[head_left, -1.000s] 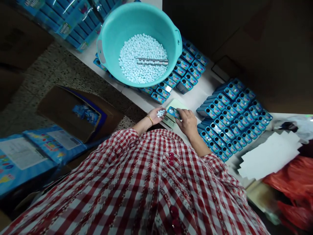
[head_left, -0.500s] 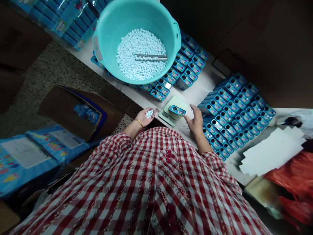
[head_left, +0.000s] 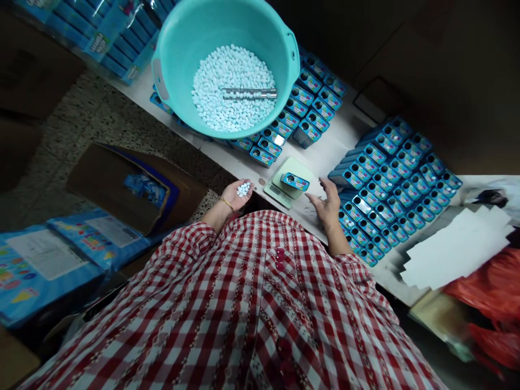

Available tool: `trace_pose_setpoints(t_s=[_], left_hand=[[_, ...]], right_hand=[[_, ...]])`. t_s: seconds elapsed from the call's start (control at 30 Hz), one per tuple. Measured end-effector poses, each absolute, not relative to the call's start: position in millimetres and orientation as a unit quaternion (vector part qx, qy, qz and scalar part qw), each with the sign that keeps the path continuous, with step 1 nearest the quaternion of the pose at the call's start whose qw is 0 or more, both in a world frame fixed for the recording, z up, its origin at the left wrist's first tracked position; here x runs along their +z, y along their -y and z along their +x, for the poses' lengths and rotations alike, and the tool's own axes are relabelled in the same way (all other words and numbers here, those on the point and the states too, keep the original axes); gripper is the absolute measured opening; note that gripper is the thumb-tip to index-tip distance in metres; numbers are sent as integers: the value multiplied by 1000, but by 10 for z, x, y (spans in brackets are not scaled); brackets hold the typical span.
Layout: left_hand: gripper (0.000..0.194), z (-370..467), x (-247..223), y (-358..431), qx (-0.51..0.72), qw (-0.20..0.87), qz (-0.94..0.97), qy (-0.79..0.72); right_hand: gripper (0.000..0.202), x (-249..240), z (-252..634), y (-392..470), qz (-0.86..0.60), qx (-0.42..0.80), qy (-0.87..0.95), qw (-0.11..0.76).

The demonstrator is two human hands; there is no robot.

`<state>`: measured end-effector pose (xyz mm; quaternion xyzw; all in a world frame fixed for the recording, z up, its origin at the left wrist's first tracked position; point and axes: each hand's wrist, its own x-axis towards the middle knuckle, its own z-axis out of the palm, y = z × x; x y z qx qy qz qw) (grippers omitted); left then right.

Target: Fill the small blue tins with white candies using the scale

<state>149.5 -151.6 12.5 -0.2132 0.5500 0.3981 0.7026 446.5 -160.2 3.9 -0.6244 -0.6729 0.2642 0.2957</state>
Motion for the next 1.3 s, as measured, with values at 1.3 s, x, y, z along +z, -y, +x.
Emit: trace_pose_setpoints(t_s=[1.3], left_hand=[[7, 1761, -130, 1334, 303, 766, -58, -564]], right_hand=[[29, 7, 5000, 1217, -733, 20, 675, 80]])
